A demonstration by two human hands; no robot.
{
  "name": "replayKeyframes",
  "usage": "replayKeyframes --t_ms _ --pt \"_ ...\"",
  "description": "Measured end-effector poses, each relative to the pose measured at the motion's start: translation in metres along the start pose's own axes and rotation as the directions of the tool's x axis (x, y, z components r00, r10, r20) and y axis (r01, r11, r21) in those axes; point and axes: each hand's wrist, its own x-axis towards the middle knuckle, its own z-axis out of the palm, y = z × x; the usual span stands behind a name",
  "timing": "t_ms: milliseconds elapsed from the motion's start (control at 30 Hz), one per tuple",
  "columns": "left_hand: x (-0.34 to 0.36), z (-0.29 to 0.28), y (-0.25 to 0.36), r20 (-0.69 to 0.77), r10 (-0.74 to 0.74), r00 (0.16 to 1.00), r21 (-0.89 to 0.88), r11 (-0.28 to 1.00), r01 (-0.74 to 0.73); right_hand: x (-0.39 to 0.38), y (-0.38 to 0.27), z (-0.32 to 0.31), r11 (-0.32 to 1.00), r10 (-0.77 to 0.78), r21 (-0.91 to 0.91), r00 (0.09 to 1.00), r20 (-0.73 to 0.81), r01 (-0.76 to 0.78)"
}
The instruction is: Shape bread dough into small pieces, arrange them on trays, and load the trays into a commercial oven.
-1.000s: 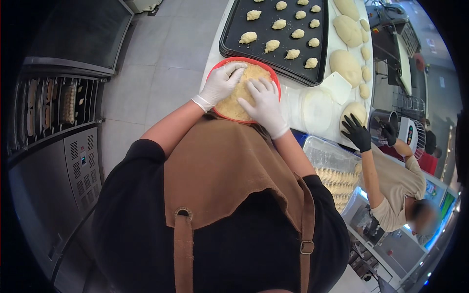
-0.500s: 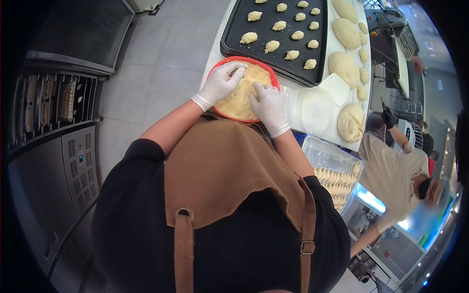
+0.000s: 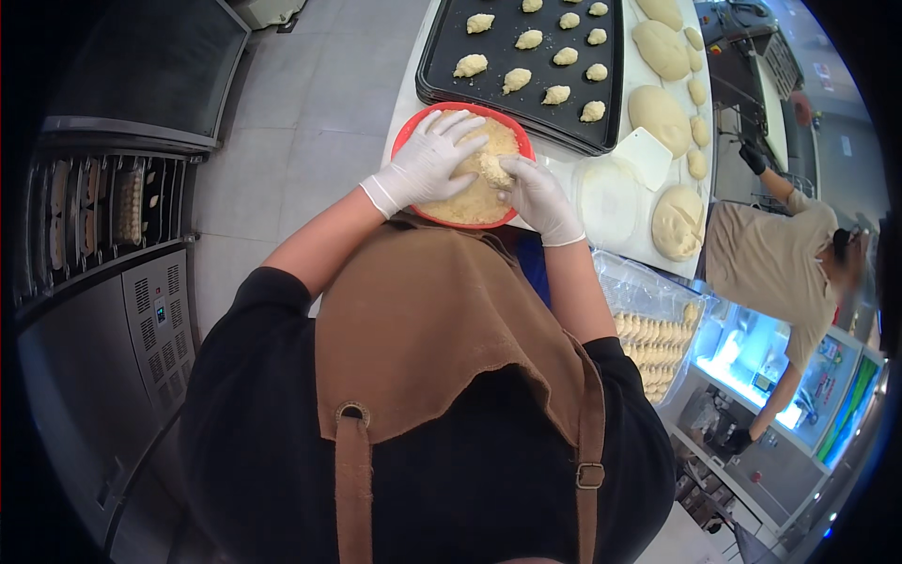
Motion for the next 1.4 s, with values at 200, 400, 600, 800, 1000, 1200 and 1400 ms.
replayKeyframes --t_ms 200,400,600,800,1000,1200,1400 --pt "0.005 -0.005 0.002 0.289 -0.060 0.955 -0.258 0.956 0.138 0.002 0.004 -0.003 0.997 -0.046 -0.060 0.999 0.000 0.046" --pt "0.006 -0.014 -0.019 0.279 -0.151 0.948 -0.249 0.942 0.223 -0.006 -0.009 0.027 0.884 -0.233 -0.449 0.956 -0.177 0.133" --pt "0.014 -0.026 -0.039 0.190 -0.293 0.937 -0.159 0.933 0.324 0.030 0.022 0.027 -0.461 -0.478 -0.798 0.649 0.592 0.389" --pt "0.009 -0.023 -0.037 0.221 -0.270 0.937 -0.131 0.944 0.303 0.041 0.016 0.024 -0.259 -0.389 -0.928 0.850 0.355 0.269" --pt "0.014 -0.021 -0.032 0.334 -0.223 0.916 -0.094 0.959 0.267 0.000 -0.037 0.043 0.064 -0.385 -0.983 0.913 0.137 0.174" --pt "0.018 -0.013 -0.032 0.409 -0.167 0.897 -0.029 0.980 0.196 -0.008 -0.048 0.064 0.148 -0.421 -0.952 0.888 0.184 0.268" --pt "0.027 -0.032 -0.025 0.376 -0.102 0.921 0.085 0.994 0.075 -0.015 -0.039 0.053 0.406 -0.493 -0.873 0.869 0.041 0.271"
